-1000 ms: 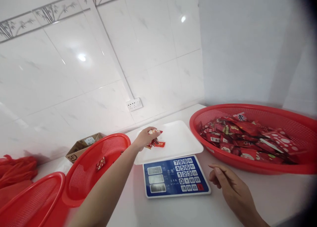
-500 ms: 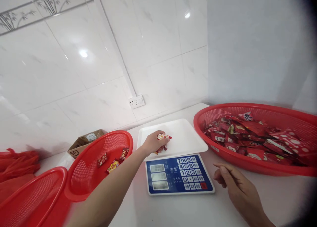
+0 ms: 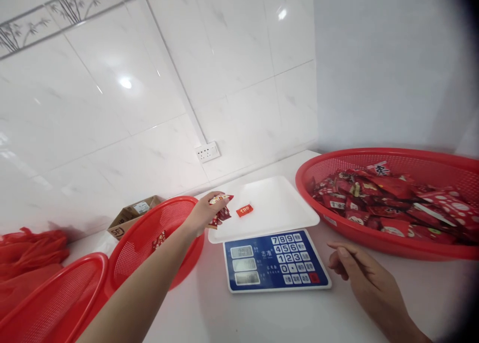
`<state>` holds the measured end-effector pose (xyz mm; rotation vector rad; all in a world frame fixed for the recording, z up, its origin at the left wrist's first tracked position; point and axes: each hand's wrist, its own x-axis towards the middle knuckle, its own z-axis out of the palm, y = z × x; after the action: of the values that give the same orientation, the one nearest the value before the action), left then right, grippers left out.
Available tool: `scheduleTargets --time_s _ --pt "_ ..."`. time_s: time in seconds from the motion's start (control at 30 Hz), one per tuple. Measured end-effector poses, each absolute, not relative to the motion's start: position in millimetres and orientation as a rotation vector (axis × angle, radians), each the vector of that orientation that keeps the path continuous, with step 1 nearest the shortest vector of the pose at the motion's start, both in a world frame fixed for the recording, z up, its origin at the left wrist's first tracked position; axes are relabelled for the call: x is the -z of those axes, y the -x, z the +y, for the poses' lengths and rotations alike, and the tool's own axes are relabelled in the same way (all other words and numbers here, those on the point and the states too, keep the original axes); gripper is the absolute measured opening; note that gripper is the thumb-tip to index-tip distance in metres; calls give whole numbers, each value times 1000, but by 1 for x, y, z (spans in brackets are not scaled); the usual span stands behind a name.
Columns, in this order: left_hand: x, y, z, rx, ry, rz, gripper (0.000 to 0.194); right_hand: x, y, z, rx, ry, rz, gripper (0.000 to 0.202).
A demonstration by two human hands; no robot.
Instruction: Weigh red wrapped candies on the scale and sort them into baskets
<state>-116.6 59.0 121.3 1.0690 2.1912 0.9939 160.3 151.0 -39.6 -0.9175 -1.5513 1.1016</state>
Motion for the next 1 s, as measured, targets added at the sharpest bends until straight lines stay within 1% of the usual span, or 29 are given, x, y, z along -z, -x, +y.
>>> scheduleTargets --time_s 0.17,0.33,0.43,0.5,0.6,0.63,0.67,0.7,0.77,0.83,0.9,1.0 --pt "-102 97 76 -896 -1240 2191 46 40 -161 150 -1096 904 -1553 31" --pt "-82 81 102 -878 -1682 2294 47 38 -159 150 -1091 906 -1540 32" --pt "-71 81 111 -769 -1921 2298 48 39 -159 151 -1109 908 -1541 33" --pt "-66 82 113 -670 -2002 2292 59 40 -159 151 -1120 907 -1541 34" --pt "-63 81 111 -539 -2056 2280 86 41 -159 152 -1120 901 -1550 34" --pt "-63 81 110 -506 -2067 2275 90 41 -159 152 -1119 905 -1554 34" --pt "-65 82 109 -479 -2076 2278 90 41 -159 152 -1121 910 -1557 34" --pt "-68 84 107 -459 -2080 2294 87 41 -159 152 -1124 917 -1556 34" --pt "-78 97 101 -448 -2057 2383 74 40 -159 152 -1130 921 -1553 34" --pt "-94 123 86 -470 -1955 2558 63 39 -158 151 -1133 909 -1548 33" --pt "-113 161 58 -499 -1740 2809 65 38 -158 150 -1135 893 -1549 32" --pt "-137 222 -9 -437 -1215 3192 71 37 -159 150 -1138 885 -1562 33"
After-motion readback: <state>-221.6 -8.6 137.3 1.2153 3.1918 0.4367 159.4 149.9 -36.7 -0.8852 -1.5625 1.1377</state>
